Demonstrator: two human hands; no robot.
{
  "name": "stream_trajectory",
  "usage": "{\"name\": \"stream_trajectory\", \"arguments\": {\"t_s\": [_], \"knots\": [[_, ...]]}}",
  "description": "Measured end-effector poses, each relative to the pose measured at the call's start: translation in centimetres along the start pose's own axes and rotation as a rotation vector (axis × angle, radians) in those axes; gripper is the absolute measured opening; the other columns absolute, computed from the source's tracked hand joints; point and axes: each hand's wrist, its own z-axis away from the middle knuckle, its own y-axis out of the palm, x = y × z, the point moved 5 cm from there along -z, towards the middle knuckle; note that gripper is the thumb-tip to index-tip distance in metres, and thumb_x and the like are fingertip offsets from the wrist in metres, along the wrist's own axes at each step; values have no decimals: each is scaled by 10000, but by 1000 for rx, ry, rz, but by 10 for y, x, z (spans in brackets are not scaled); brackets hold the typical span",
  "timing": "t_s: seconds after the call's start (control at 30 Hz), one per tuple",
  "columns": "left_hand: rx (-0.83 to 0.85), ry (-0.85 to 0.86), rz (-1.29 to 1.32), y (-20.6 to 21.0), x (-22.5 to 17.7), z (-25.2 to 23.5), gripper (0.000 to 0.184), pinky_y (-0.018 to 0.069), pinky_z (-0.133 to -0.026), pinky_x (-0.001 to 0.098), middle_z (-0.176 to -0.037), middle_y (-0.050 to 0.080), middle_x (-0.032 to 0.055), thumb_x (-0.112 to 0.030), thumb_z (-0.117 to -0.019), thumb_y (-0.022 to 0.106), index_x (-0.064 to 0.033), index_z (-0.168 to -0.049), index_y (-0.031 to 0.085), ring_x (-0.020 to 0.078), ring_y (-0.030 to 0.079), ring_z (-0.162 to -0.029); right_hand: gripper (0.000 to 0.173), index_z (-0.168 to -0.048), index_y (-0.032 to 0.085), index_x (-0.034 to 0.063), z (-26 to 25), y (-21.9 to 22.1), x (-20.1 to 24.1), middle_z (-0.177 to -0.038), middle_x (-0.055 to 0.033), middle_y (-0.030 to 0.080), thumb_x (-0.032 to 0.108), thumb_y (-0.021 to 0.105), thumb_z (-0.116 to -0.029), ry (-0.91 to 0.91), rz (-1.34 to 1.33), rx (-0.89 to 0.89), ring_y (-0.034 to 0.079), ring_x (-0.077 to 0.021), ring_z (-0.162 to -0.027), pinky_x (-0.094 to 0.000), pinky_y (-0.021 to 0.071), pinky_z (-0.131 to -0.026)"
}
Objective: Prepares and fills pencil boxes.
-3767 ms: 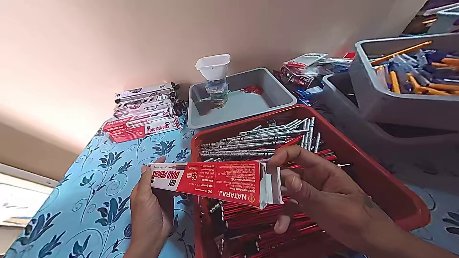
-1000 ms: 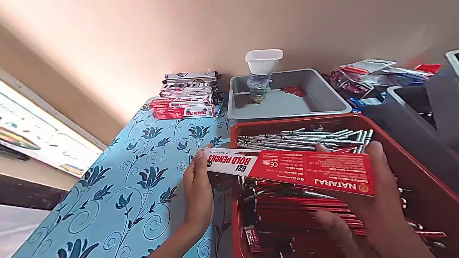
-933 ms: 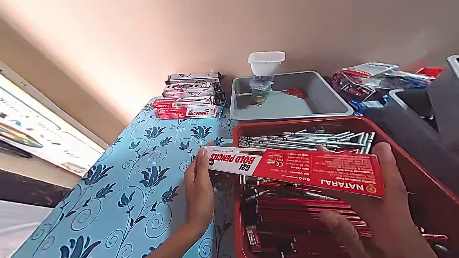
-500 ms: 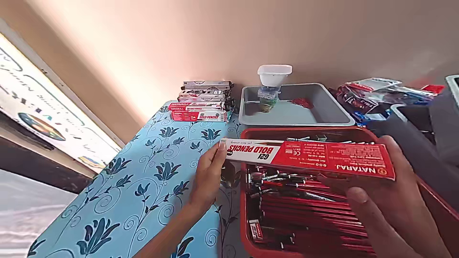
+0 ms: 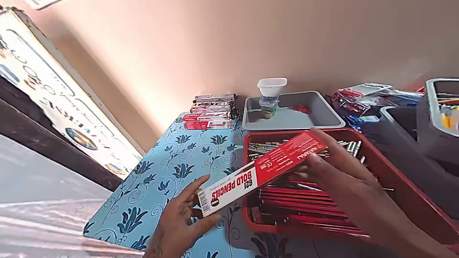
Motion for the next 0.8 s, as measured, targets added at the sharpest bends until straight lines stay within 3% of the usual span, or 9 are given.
{"name": "stream_trajectory", "arguments": {"t_s": [0.03,0.13,0.23,0.3,0.4,0.5,0.57,0.7,0.8], "knots": [[-3,12,-40,-2,-3,6,728,622,-778,202,-1171,721,-25,-275,-791,825,29,-1388,542,25,720,-962,525,-1568,287,129,-2,5,1,-1087,-39,726,111,410,-1058,29,-9,7,753,-148,-930,-307,637,-869],[-53,47,-185,-7,-9,27,588,600,-785,159,-1086,745,-30,-286,-791,830,39,-1247,651,-33,704,-902,452,-1523,342,94,-10,21,0,-1037,-55,716,67,400,-1076,180,-65,8,744,-132,-874,-289,630,-837],[-184,48,-348,-5,-12,45,562,579,-748,133,-1008,753,25,-295,-781,821,58,-1194,680,-47,692,-837,437,-1525,314,47,-20,34,-6,-1087,-112,709,69,403,-1098,318,-163,16,748,-162,-889,-292,625,-835],[-259,52,-436,-1,-15,57,575,572,-735,139,-980,754,66,-321,-780,816,67,-1185,690,-32,692,-813,471,-1547,290,65,-26,45,-13,-1120,-122,694,68,422,-1095,357,-158,55,742,-170,-911,-305,617,-851],[-311,74,-427,3,-15,71,619,558,-670,116,-908,746,41,-370,-770,835,72,-1177,688,-56,658,-727,510,-1559,325,139,-38,60,-26,-1183,-101,651,72,479,-1077,308,-14,147,720,-155,-908,-327,608,-839],[-316,70,-352,7,-19,75,716,556,-655,121,-958,747,68,-337,-775,842,123,-1276,618,-45,655,-721,452,-1488,410,120,-52,69,-36,-1208,-98,626,56,521,-1054,301,40,194,713,-154,-896,-337,619,-798],[-307,98,-308,8,-25,75,740,567,-660,129,-1002,742,84,-344,-799,820,139,-1308,584,-32,672,-750,428,-1465,423,116,-58,73,-39,-1149,-86,633,54,522,-1053,356,38,195,699,-133,-839,-306,610,-754],[-235,145,-214,12,-30,72,652,603,-707,167,-1072,748,89,-303,-880,752,146,-1317,573,3,716,-835,428,-1468,424,80,-63,77,-41,-1140,-99,613,46,517,-1052,417,46,206,684,-128,-818,-292,600,-739],[-233,129,-116,12,-27,69,591,617,-688,186,-1084,751,56,-230,-888,752,137,-1316,573,12,724,-828,400,-1447,433,67,-66,82,-42,-1112,-110,615,51,514,-1056,454,59,231,683,-142,-822,-299,598,-747]]}}
